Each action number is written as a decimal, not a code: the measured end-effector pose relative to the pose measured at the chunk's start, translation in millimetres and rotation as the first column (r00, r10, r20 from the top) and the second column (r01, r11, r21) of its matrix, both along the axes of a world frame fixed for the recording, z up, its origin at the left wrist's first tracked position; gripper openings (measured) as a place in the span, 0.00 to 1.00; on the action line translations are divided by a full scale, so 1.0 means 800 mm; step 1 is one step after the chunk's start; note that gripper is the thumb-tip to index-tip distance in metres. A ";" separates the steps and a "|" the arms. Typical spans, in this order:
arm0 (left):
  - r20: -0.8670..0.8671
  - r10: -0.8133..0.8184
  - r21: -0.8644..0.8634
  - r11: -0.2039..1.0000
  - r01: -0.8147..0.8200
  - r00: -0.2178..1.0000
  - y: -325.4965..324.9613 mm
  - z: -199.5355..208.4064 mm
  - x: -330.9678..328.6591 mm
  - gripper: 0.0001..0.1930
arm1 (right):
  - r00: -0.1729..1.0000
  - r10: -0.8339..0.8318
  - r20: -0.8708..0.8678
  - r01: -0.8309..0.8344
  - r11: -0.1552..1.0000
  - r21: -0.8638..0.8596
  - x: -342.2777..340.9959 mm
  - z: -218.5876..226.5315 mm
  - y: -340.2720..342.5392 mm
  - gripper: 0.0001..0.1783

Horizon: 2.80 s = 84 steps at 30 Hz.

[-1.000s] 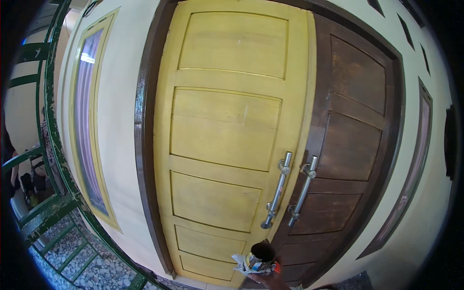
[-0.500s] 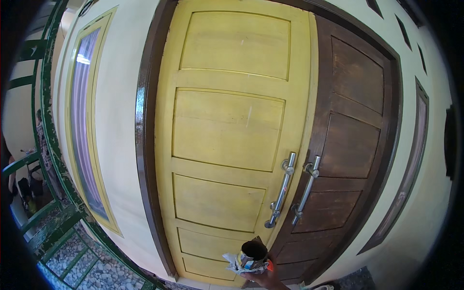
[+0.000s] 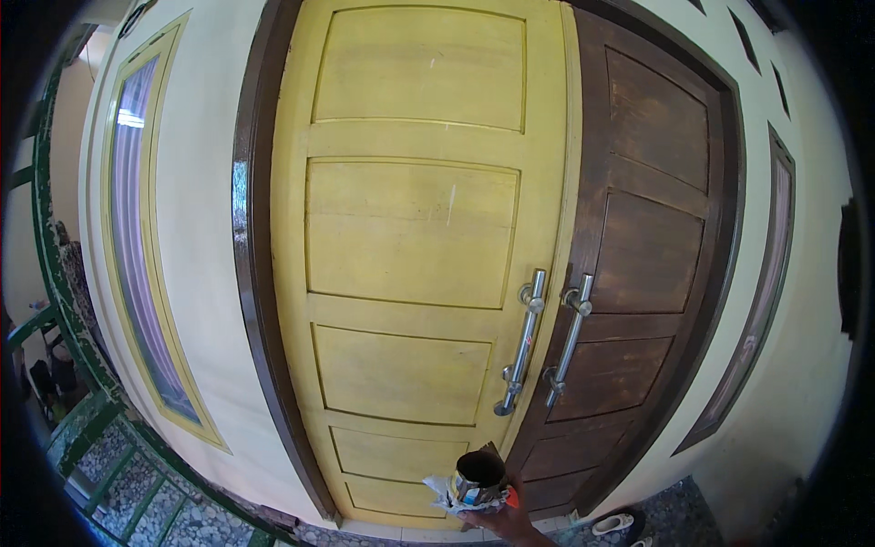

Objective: The recorder is painting the edges of a door frame with a paintbrush and brown paint.

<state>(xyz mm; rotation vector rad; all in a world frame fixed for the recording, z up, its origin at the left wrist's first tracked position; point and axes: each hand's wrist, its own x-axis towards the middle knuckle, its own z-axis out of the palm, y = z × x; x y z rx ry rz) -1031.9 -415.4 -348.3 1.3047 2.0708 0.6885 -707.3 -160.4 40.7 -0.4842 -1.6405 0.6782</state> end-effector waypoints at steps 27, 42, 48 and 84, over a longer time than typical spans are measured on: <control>-0.157 0.313 -0.352 0.868 -0.349 0.937 -0.049 0.155 -0.012 0.17 | 0.994 0.082 -0.071 -0.103 0.926 -0.362 -0.006 -0.006 0.008 0.43; -0.171 0.320 -0.290 0.887 -0.358 0.932 -0.083 0.148 -0.030 0.14 | 0.996 0.083 0.022 -0.072 0.946 -0.315 0.016 -0.008 0.019 0.44; -0.276 0.357 -0.216 0.882 -0.419 0.893 -0.095 0.105 -0.043 0.13 | 0.975 0.213 -0.064 -0.223 0.941 -0.256 0.018 0.013 0.024 0.40; 0.672 -0.253 0.453 0.884 0.116 -0.696 0.285 0.444 0.039 0.22 | 0.921 0.388 0.048 -0.319 0.816 -0.482 -0.164 -0.092 0.042 0.33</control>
